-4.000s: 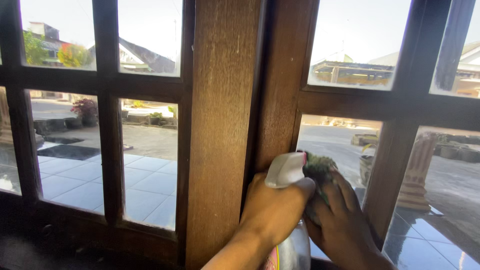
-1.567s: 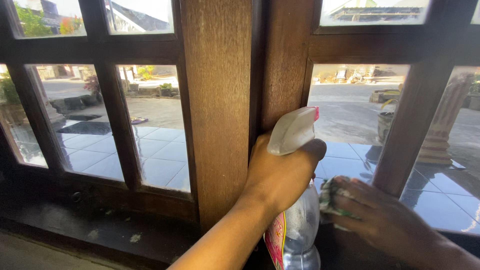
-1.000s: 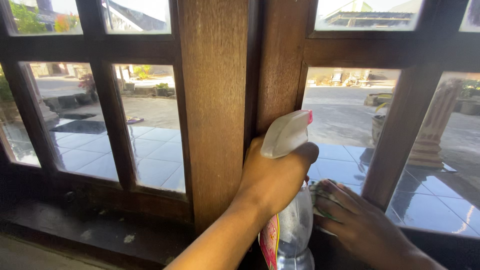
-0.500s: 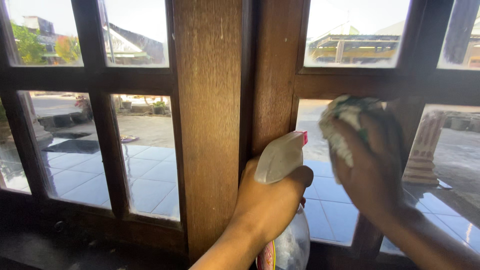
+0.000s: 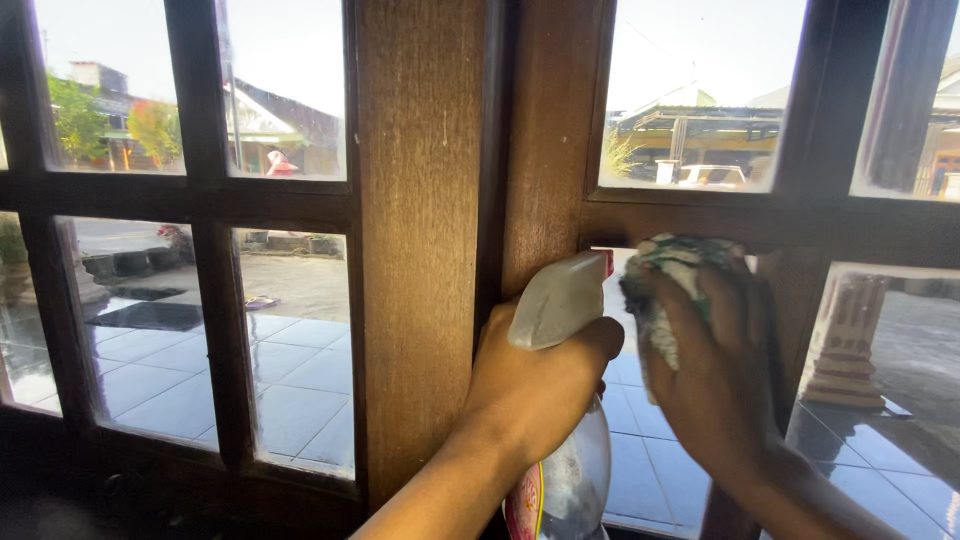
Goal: The person cleans a glass door by spraying a liquid from a bottle and wiping the glass panes with a cloth.
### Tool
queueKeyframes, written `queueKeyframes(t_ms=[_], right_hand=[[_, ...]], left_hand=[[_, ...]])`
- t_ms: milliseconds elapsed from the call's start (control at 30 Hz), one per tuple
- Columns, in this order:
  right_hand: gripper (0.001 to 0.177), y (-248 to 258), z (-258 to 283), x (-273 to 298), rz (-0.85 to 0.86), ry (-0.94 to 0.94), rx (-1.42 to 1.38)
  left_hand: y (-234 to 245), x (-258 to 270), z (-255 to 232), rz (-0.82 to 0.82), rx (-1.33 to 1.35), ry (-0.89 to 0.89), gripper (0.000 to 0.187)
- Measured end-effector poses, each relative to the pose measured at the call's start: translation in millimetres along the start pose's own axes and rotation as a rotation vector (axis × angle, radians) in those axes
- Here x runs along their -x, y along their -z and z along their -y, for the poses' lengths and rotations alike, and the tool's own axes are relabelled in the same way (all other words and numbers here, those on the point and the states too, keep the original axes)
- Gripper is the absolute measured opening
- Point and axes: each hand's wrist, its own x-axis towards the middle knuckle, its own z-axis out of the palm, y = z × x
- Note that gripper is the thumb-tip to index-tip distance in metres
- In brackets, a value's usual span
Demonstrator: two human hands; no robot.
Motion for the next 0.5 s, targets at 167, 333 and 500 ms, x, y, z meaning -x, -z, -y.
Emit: queueKeyframes(t_ms=[167, 333, 500], right_hand=[[0.034, -4, -4, 16, 0.138, 0.371, -0.042], [0.03, 23, -33, 46, 0.337, 0.329, -0.099], [0.042, 58, -70, 75, 0.229, 0.236, -0.058]], left_hand=[[-8, 7, 4, -0.009, 0.0, -0.054, 0.025], [-31, 7, 14, 0.052, 0.036, -0.092, 0.035], [-70, 11, 18, 0.178, 0.078, -0.072, 0.053]])
